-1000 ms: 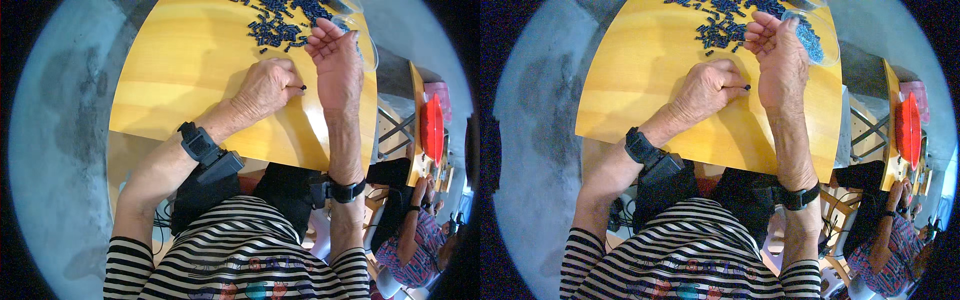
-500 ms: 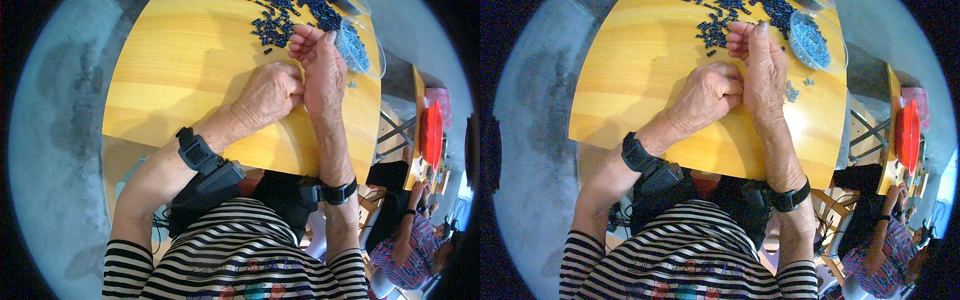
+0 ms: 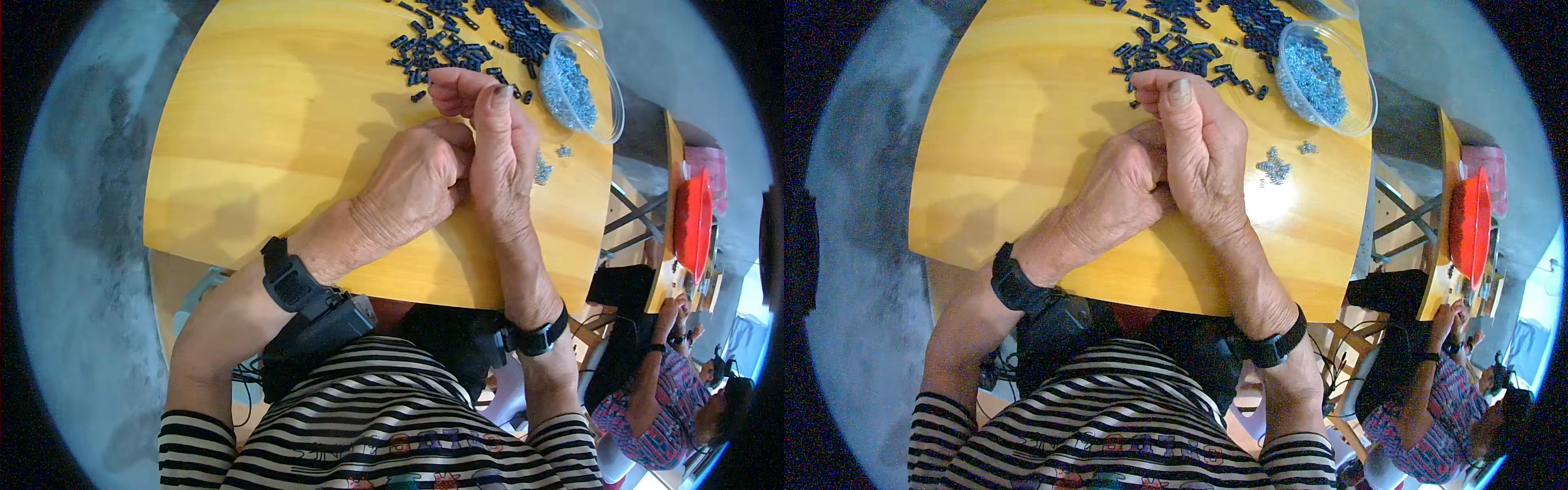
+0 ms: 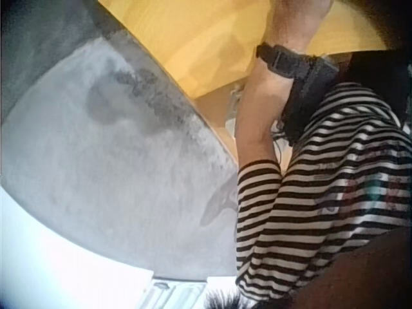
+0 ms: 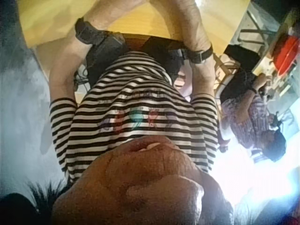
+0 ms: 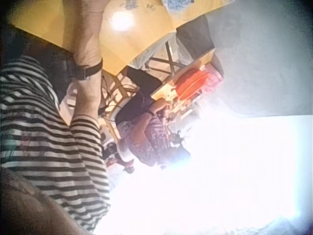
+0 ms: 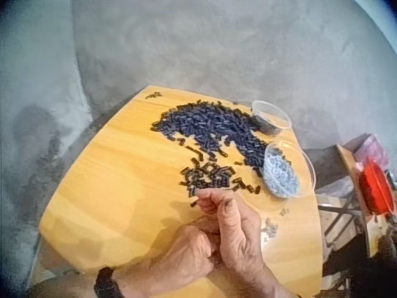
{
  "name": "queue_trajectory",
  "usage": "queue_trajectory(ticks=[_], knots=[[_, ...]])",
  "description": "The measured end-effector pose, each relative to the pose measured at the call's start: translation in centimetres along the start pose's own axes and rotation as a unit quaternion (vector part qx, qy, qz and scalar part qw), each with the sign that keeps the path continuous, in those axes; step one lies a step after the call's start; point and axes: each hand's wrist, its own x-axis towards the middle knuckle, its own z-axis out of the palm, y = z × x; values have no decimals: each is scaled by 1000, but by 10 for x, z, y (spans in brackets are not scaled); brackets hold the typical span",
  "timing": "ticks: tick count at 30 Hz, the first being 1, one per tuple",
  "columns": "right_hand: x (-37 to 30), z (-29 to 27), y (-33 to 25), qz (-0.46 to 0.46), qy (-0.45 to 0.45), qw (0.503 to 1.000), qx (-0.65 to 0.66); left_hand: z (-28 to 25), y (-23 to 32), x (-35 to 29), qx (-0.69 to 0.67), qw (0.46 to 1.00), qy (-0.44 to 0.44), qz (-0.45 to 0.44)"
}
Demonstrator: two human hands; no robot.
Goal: The person repeatedly picks up a black plastic piece and a small metal pin, inserts the pin into the piece by hand, and places the assembled unit on the table.
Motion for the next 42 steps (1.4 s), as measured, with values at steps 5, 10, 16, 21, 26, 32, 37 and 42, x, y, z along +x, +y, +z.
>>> queue_trajectory(ticks=[5,10,16,21,26,32,37,42], knots=[[2,-1,8,-34,-8,999,-3,-2,6,3,-11,1000,-2,-7],[4,-4,15,-62,-14,998,-18,1,-3,0,-3,1000,-14,-7],[5,3,17,-95,-14,995,-6,-6,4,-1,-18,998,-29,-52],[5,-2,16,-88,-38,995,-19,-6,6,1,44,996,-15,-72],[5,-4,17,-83,-62,993,-65,-5,7,0,18,992,-31,-121],[9,-18,0,81,48,988,119,-3,5,6,101,992,-68,-36],[-1,-72,-13,75,104,947,293,-6,6,5,28,997,-55,-45],[-49,-87,-14,148,114,967,173,-7,17,7,-18,990,-74,-118]])
